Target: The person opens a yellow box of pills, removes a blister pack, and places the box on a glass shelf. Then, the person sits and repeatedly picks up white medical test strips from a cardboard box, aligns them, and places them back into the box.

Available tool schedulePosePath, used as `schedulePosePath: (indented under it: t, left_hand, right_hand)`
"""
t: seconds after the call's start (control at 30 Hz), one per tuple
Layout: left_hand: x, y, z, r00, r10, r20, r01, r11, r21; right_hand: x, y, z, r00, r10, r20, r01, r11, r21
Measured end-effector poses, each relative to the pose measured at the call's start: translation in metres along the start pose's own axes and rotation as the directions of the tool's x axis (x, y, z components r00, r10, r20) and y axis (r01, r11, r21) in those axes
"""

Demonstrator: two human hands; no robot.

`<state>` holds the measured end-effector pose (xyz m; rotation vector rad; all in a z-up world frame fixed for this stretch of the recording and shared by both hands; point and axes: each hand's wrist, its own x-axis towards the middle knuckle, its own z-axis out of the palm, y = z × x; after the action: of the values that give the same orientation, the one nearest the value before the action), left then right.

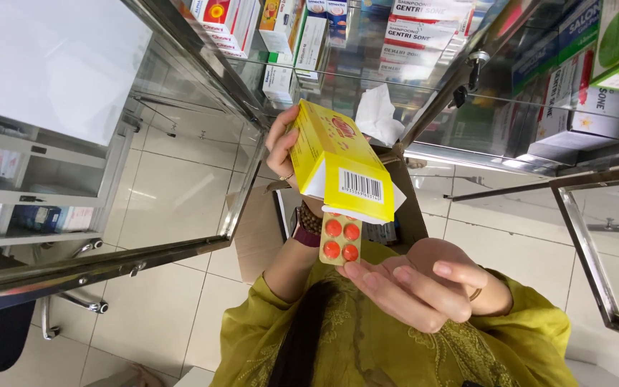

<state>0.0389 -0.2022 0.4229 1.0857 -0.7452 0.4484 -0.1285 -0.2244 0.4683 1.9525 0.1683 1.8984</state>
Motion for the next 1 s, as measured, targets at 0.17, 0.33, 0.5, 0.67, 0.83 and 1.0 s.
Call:
schedulePosePath:
  t: [0.17, 0.33, 0.5, 0.67, 0.83, 1.0]
  left_hand:
    - [0.003, 0.01, -0.001, 0.997, -0.066, 0.041, 0.068, 0.996, -0.06]
    - [0.003, 0.005, -0.012, 0.995, -0.043, 0.094, 0.044, 0.999, -0.014]
    - [-0.004, -0.005, -0.011, 0.993, 0.001, 0.119, -0.003, 1.0, 0.019]
    - [0.005, 0.014, -0.011, 0.984, -0.054, 0.17, 0.057, 0.998, -0.01]
    - [0.002, 0.017, -0.009, 0.976, -0.093, 0.199, 0.094, 0.996, 0.002]
    - [0.002, 0.018, -0.011, 0.978, -0.095, 0.186, 0.103, 0.994, -0.033]
  right_hand:
    - [0.0, 0.011, -0.007, 0.992, -0.052, 0.116, 0.02, 0.965, 0.261]
    - [0.031, 0.04, -0.015, 0.886, 0.223, 0.406, -0.352, 0.894, 0.278]
    - [0.045, 0.051, -0.017, 0.811, 0.327, 0.485, -0.451, 0.878, 0.162]
    - [0.06, 0.055, -0.011, 0.87, 0.219, 0.441, -0.328, 0.926, 0.188]
    - [0.082, 0.063, -0.004, 0.834, 0.279, 0.476, -0.412, 0.889, 0.201]
    - [0.083, 0.064, 0.006, 0.872, 0.182, 0.454, -0.34, 0.893, 0.294]
